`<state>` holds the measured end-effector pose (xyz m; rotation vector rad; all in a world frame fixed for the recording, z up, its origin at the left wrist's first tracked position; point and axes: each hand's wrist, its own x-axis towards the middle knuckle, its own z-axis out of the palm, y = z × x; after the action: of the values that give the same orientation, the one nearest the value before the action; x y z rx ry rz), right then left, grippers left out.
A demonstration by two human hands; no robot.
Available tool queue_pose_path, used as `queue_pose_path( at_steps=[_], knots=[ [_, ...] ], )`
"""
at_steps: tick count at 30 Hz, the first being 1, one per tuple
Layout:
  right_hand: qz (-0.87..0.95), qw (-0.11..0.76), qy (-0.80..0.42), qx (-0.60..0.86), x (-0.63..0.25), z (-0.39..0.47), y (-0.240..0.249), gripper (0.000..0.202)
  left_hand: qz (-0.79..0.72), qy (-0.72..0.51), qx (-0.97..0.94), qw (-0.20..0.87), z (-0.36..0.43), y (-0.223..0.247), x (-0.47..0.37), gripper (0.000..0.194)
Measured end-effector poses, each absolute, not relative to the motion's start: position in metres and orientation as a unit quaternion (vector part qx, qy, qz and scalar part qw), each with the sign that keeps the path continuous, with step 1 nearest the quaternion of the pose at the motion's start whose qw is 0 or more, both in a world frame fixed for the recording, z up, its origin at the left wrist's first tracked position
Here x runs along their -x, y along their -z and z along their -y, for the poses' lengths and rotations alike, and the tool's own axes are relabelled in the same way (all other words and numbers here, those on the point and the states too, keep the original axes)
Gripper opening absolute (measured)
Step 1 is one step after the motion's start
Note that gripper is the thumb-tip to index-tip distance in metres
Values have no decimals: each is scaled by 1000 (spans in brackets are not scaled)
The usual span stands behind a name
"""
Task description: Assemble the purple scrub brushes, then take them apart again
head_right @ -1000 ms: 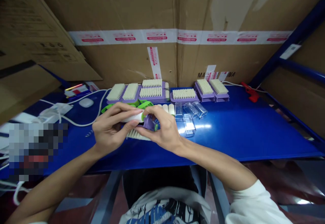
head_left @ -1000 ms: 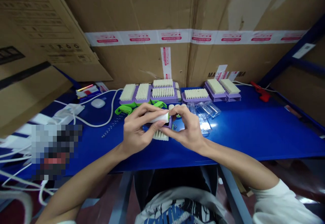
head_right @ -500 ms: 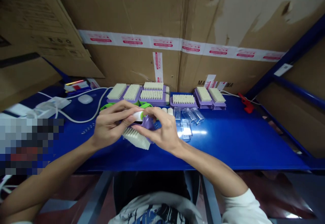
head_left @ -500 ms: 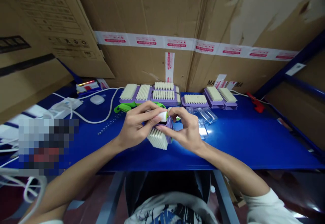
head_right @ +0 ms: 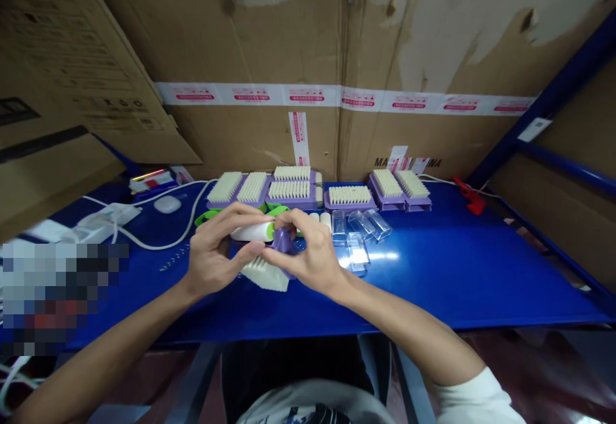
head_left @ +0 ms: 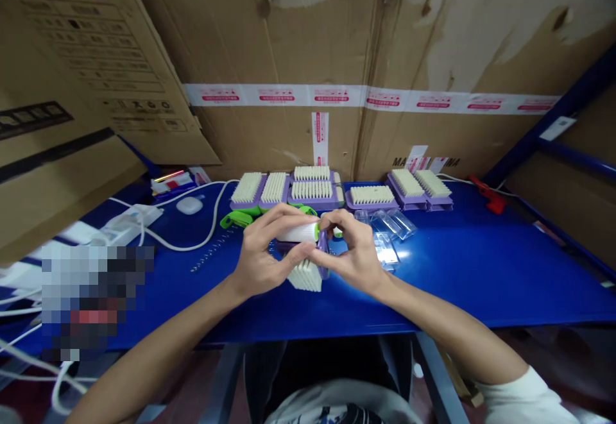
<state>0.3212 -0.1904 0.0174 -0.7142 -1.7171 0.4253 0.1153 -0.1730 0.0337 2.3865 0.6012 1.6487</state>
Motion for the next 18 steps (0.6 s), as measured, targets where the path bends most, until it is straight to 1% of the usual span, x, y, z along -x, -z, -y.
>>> queue_pose_path(
  at_steps=[4, 7, 10, 14, 18],
  knots=[
    [744, 573, -183, 290, -323, 190, -22, 30, -213, -542, -807, 99, 176, -36, -115, 25],
    [752, 555, -206, 290, -326, 190, -26, 34, -214, -534, -813, 89, 178, -39, -115, 30],
    [742, 560, -229, 288, -327, 190, -24, 34, -211, -524, -820, 86, 178, -39, -115, 32],
    [744, 574, -216, 266, -324, 189, -12, 48, -198, -497, -837, 116, 171, -35, -108, 31],
    [754, 569, -185, 270, -340, 185, -15, 51, -198, -461, -847, 177, 161, -27, -96, 39]
  ],
)
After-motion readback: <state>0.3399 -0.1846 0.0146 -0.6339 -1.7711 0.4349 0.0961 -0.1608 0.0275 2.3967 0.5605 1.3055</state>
